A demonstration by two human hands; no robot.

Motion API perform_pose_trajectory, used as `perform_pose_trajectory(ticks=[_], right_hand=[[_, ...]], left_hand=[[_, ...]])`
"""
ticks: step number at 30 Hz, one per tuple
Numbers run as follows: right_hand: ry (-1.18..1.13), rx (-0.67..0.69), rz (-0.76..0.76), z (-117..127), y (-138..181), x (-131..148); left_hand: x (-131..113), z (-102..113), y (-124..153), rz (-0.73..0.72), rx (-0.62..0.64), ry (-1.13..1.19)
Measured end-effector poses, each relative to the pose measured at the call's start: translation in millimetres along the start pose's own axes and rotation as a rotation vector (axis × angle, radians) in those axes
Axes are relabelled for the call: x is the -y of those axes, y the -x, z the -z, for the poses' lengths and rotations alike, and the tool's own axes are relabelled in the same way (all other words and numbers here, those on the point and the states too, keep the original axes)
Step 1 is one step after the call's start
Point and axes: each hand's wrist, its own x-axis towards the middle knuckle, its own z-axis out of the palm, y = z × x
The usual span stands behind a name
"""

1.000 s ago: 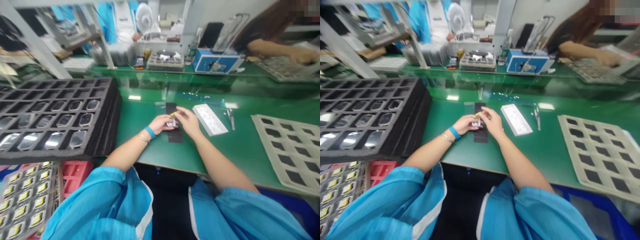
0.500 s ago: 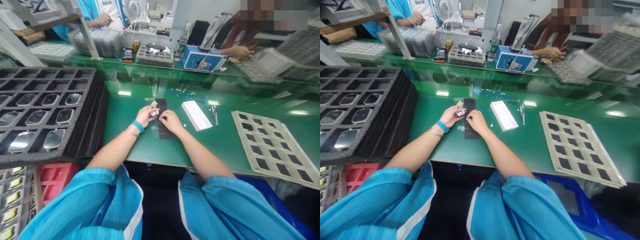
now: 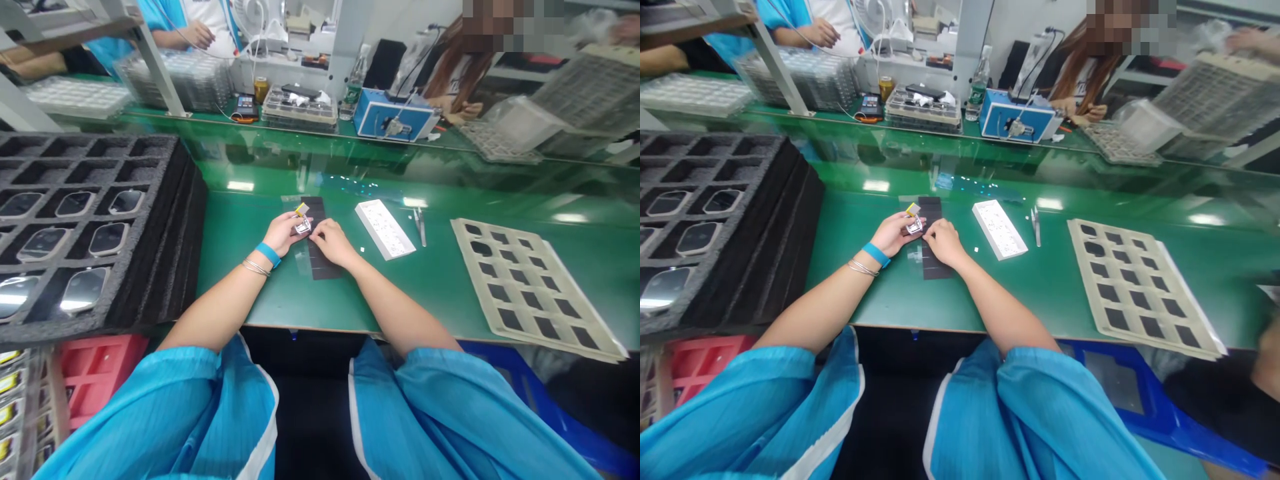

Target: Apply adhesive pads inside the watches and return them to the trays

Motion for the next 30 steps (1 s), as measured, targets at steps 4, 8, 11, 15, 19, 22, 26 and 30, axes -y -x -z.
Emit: perform_pose_trajectory(ticks=[4, 8, 11, 15, 19, 22, 26, 30], right_hand=[[-0.218, -0.152, 0.27, 18.2, 13.2, 7.2], [-0.527, -0.221, 0.173, 28.1, 18.7, 14.3], [-0.668, -0.143, 0.035, 28.6, 16.5, 13.6], [-0.805, -0.098, -0.057, 26.4, 13.8, 11.2], [-0.827, -0.128, -0.079, 22.5, 14.3, 11.3], [-0.759, -0.128, -0.064, 20.2, 15.3, 11.4], [-0.662, -0.154, -0.029, 19.3, 16.4, 12.9], [-0.501, -0.216, 0.031, 19.0, 20.9, 19.8]], left_hand=[[0.0, -2.7, 2.7, -0.024, -0.023, -0.039], [1.5, -9.0, 9.0, -0.064, 0.002, -0.121], [1.9, -13.4, 14.3, -0.054, 0.038, -0.17], [1.7, -15.7, 18.7, -0.024, 0.087, -0.195], [2.7, -14.6, 19.3, 0.009, 0.109, -0.161], [3.5, -13.7, 18.4, 0.029, 0.109, -0.135], [3.3, -13.9, 17.9, 0.052, 0.105, -0.114], [2.3, -15.3, 20.0, 0.046, 0.099, -0.09]])
